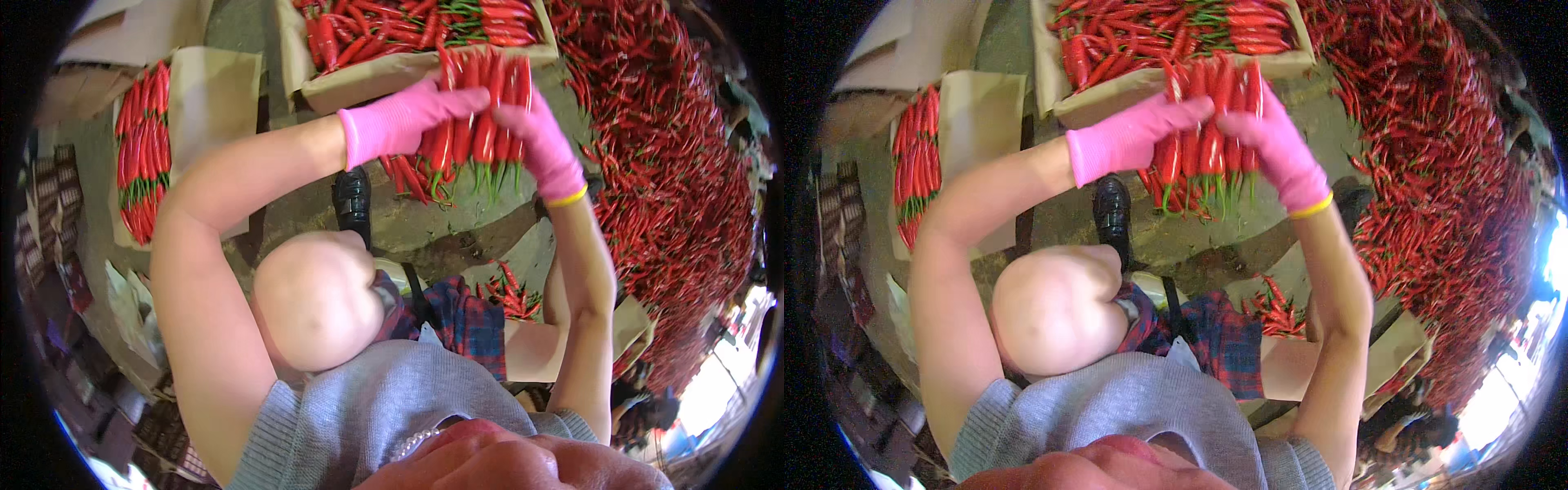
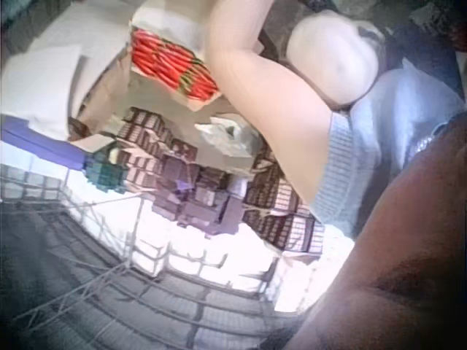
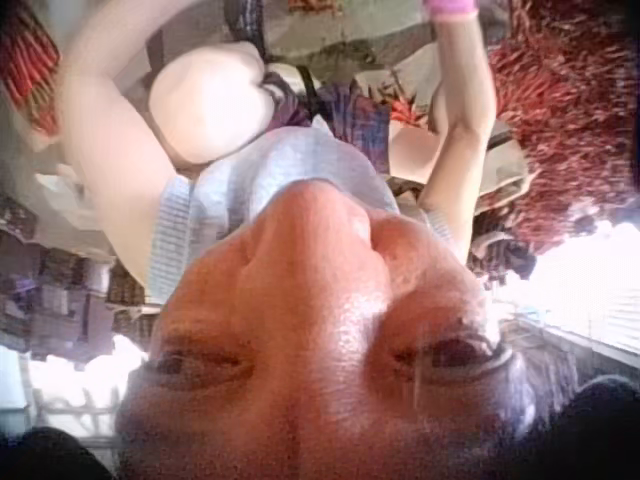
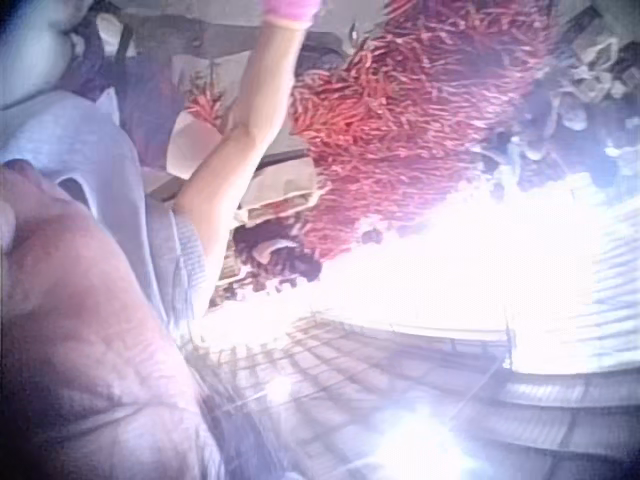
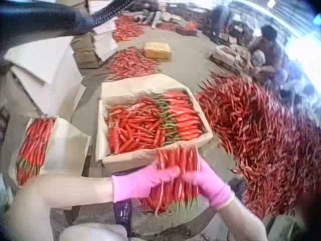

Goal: The person sorts red chili peppers by hand and places them into cardboard boxes while sitting on the floor.

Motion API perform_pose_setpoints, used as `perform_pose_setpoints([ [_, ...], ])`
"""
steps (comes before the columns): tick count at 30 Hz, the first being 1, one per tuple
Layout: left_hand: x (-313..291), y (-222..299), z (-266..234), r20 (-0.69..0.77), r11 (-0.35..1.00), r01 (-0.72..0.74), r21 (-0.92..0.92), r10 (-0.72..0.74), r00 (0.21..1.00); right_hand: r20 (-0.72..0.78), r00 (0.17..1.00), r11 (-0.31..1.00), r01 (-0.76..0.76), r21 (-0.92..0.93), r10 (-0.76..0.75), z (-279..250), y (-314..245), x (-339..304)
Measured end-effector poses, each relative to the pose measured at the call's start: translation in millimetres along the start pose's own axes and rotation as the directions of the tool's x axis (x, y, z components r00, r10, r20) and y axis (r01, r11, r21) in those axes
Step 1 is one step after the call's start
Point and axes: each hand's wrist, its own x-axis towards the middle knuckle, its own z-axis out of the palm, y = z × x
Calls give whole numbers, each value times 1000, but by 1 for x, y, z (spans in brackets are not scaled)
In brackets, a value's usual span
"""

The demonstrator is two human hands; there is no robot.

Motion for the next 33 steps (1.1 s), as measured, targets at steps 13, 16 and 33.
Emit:
perform_pose_setpoints([
  [13,22,47,-115,-477,495,-736,-462,561,677,412,656,511,47,-858,632,132,-84,287],
  [16,72,41,-134,-688,362,-889,-282,570,450,399,471,472,-43,-880,787,140,-77,343],
  [33,73,96,-159,-798,191,-878,-440,366,479,305,527,235,196,-952,794,136,-49,440],
])
